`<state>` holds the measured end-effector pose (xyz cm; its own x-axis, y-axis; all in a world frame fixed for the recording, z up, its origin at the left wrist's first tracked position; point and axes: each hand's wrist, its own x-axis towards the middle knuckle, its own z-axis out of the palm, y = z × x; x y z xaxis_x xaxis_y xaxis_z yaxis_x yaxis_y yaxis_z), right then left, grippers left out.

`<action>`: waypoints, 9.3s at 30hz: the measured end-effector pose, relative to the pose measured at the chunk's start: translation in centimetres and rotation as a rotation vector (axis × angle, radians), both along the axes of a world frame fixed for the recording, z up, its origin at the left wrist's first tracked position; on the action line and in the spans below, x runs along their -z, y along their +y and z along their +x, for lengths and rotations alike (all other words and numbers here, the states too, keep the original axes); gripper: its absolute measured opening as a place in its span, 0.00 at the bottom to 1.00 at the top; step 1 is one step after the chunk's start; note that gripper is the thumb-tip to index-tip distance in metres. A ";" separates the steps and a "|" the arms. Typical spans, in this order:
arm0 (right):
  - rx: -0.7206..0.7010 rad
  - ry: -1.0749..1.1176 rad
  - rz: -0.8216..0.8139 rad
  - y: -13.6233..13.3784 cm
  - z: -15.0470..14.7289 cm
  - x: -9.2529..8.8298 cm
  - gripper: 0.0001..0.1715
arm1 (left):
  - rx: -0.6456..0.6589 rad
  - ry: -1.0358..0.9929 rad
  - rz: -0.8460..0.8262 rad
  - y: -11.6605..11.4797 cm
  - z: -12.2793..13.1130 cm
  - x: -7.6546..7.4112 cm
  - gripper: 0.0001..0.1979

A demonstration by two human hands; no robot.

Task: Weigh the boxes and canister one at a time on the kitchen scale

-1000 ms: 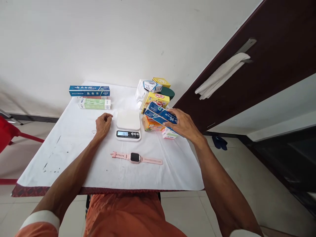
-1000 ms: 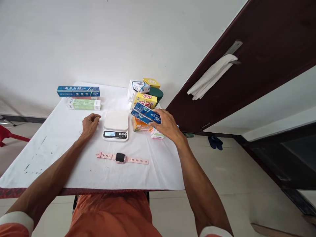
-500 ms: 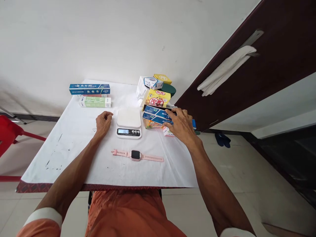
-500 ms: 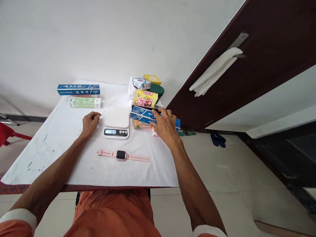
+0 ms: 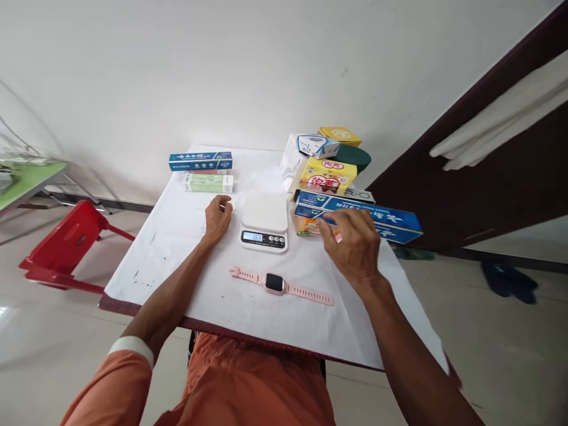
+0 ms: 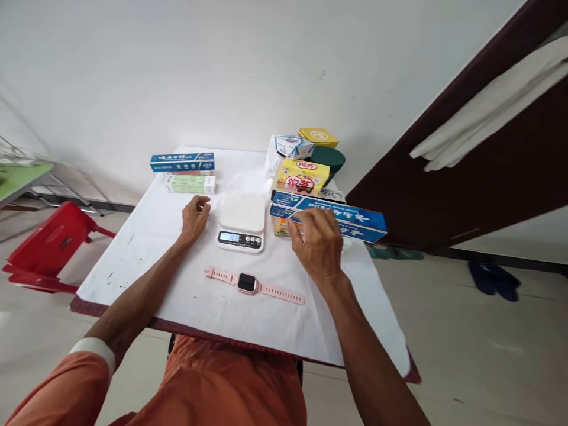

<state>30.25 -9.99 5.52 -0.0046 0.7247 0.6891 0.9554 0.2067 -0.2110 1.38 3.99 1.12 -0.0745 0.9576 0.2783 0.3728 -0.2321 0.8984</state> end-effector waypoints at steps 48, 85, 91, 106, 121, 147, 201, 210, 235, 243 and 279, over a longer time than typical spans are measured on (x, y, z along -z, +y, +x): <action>-0.277 0.900 -0.411 3.1 -6.9 5.6 0.52 | 0.132 0.584 -0.083 2.6 -6.0 -8.3 0.26; -0.275 0.845 -0.512 -0.5 -5.0 5.6 0.49 | 0.194 0.375 0.160 1.7 -4.1 -6.4 0.28; -0.253 0.635 -0.457 -5.3 -3.7 6.0 0.43 | 0.046 0.233 0.156 1.0 -5.6 -2.8 0.28; -0.363 0.941 -0.440 1.5 -5.2 4.2 0.42 | 0.273 0.380 0.191 0.9 -3.0 -5.3 0.35; -0.433 1.110 -0.495 1.7 -4.8 4.7 0.42 | 0.406 0.904 0.138 0.5 -0.4 -7.2 0.37; -0.460 1.043 -0.480 2.3 -4.3 4.7 0.30 | 0.642 0.795 0.525 4.8 18.9 -13.9 0.34; -0.415 1.023 -0.513 1.8 -4.3 4.5 0.35 | 0.154 0.905 0.065 8.0 -11.3 -12.3 0.27; -0.380 1.133 -0.468 1.5 -4.4 4.4 0.43 | 0.536 0.864 0.183 0.4 -4.8 -11.6 0.27; -0.339 1.088 -0.468 1.5 -4.4 4.3 0.48 | 0.113 0.242 0.440 -0.1 -4.2 -8.9 0.37; -0.321 1.066 -0.473 1.4 -4.4 4.2 0.48 | 0.147 0.261 0.435 -0.9 -3.8 -7.0 0.39; -0.413 0.981 -0.418 2.3 -4.3 4.7 0.38 | 0.467 0.849 0.452 3.0 11.4 -20.1 0.27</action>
<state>25.96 -7.65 0.79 0.1113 0.9662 0.2326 0.2158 0.2050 -0.9547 12.82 6.95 21.24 0.6575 0.6366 0.4030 0.6242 -0.7598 0.1819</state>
